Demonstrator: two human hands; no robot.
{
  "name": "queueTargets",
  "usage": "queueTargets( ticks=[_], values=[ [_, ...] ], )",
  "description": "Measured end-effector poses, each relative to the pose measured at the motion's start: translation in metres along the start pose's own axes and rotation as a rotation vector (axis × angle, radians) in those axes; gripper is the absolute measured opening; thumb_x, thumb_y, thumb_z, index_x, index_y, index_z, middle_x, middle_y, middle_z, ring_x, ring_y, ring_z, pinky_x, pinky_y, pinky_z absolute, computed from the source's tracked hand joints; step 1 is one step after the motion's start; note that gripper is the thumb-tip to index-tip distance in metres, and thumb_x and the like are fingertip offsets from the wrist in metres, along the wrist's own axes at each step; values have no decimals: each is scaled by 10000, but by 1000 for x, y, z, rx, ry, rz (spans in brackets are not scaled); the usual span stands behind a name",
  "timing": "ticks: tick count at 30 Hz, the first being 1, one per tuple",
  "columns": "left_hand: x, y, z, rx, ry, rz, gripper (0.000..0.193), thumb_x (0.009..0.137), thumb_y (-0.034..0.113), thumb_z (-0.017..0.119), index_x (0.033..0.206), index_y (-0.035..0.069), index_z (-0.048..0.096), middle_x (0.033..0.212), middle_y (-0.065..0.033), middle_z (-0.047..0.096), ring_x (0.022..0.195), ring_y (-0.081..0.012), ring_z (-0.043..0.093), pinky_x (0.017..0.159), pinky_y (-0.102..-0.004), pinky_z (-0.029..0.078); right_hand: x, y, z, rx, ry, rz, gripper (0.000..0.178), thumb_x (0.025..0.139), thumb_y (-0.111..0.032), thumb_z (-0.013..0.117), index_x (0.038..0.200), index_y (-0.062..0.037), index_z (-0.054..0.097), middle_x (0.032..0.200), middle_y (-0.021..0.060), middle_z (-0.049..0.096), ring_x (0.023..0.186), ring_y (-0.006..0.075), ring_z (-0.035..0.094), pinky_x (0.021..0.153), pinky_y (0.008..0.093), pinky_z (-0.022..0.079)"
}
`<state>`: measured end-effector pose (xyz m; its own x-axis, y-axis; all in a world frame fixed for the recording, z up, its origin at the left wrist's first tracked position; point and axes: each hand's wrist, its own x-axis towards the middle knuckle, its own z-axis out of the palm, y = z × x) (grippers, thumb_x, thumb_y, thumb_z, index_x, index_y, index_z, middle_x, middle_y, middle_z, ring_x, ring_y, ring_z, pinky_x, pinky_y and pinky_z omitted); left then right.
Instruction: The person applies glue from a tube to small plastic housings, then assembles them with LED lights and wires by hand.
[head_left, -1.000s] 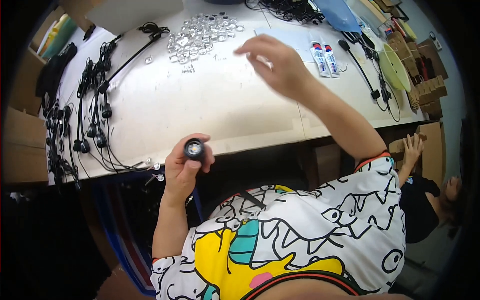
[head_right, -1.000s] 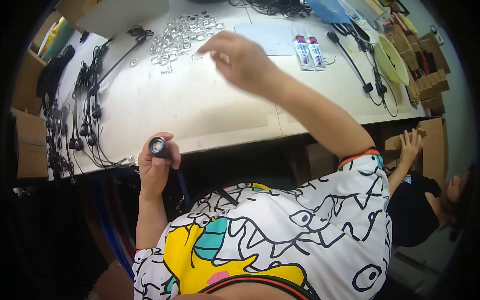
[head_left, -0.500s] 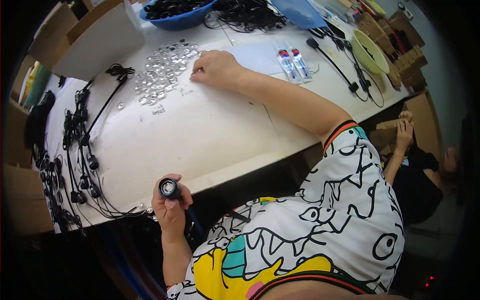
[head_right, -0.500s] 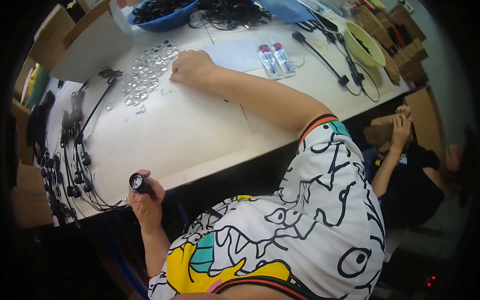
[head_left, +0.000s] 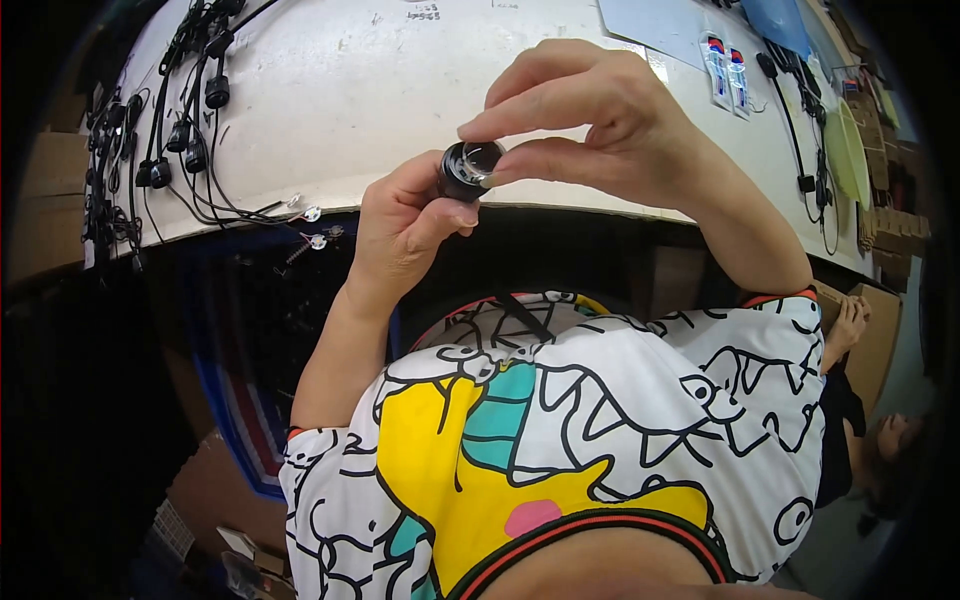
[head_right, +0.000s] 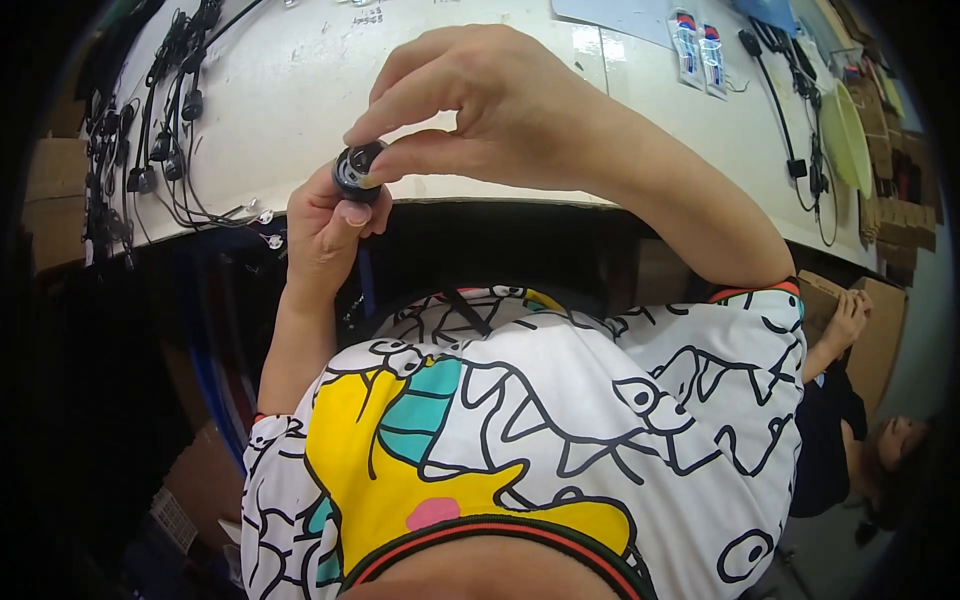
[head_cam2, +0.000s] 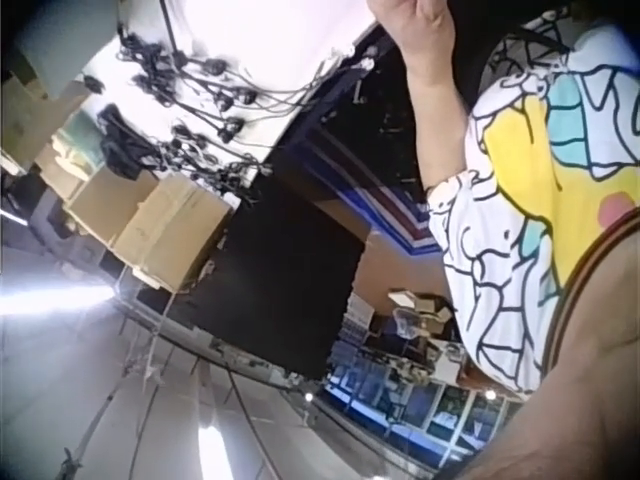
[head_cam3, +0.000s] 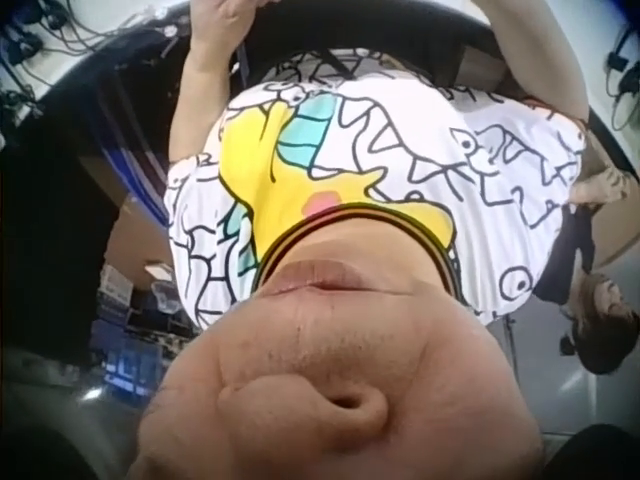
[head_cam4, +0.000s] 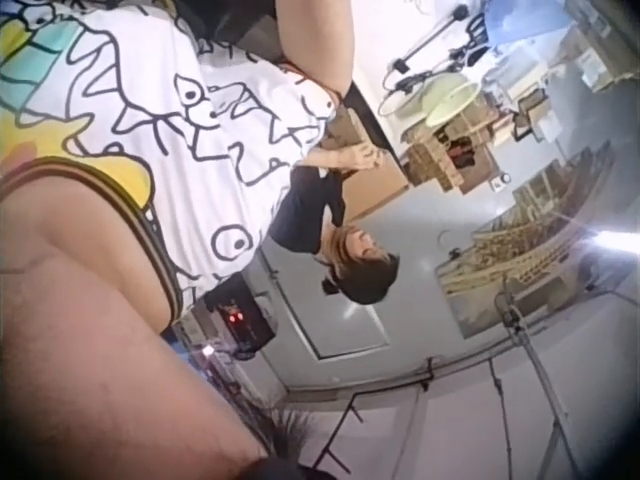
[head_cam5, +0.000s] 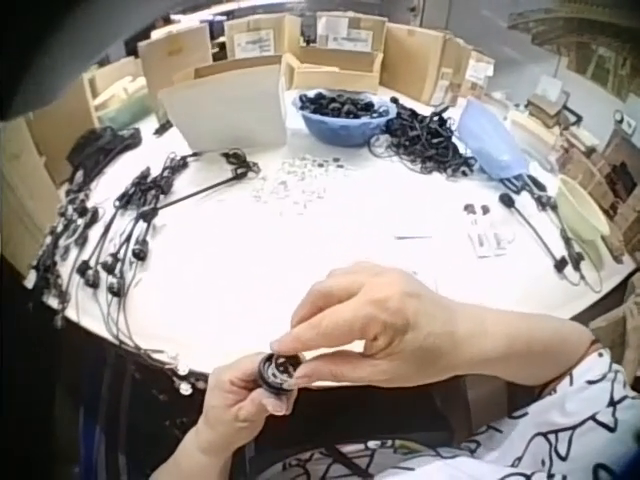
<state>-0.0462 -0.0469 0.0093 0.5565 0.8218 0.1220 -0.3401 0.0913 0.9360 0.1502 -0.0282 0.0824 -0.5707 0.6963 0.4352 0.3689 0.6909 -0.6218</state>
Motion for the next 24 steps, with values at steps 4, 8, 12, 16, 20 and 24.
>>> queueTargets(
  ticks=[4,8,12,16,20,24],
  values=[
    [2,5,-1,341,-12,-77,196,741,70,559,921,-6,549,687,-10,545,597,-72,490,552,-192,408,-1,-7,-6,-32,-81,-3,223,672,-65,669,895,-63,650,819,84,618,711,203,584,599,280,460],
    [3,-2,12,256,86,-52,316,759,212,571,945,-42,540,636,-24,521,554,-76,489,494,-195,382,-5,-3,-6,153,-161,54,199,687,-90,646,881,-44,641,832,107,626,766,248,594,618,307,469],
    [8,-8,15,278,87,-36,554,704,556,589,815,18,515,550,-1,425,446,-69,375,400,-196,254,-21,-1,-21,89,-52,76,290,712,-157,648,984,-64,608,945,123,605,840,275,582,708,315,465],
    [3,-5,6,73,67,-62,542,665,465,679,871,-21,557,574,-22,495,488,-78,446,438,-180,311,-39,42,-64,8,85,397,292,742,-196,640,1002,-71,597,947,117,602,819,210,593,719,297,458],
    [1,0,7,-7,78,-49,578,648,491,683,857,-32,550,573,-28,497,495,-84,450,444,-190,312,-75,115,-142,-836,597,336,307,721,-217,646,981,-64,588,989,106,586,884,221,567,738,319,447],
    [0,5,8,-12,130,-59,612,638,518,673,853,-42,547,563,-28,485,486,-95,446,457,-208,325,-101,170,-252,-1625,823,440,465,706,-298,641,1078,-50,518,972,140,574,928,276,536,810,335,416]
  ],
)
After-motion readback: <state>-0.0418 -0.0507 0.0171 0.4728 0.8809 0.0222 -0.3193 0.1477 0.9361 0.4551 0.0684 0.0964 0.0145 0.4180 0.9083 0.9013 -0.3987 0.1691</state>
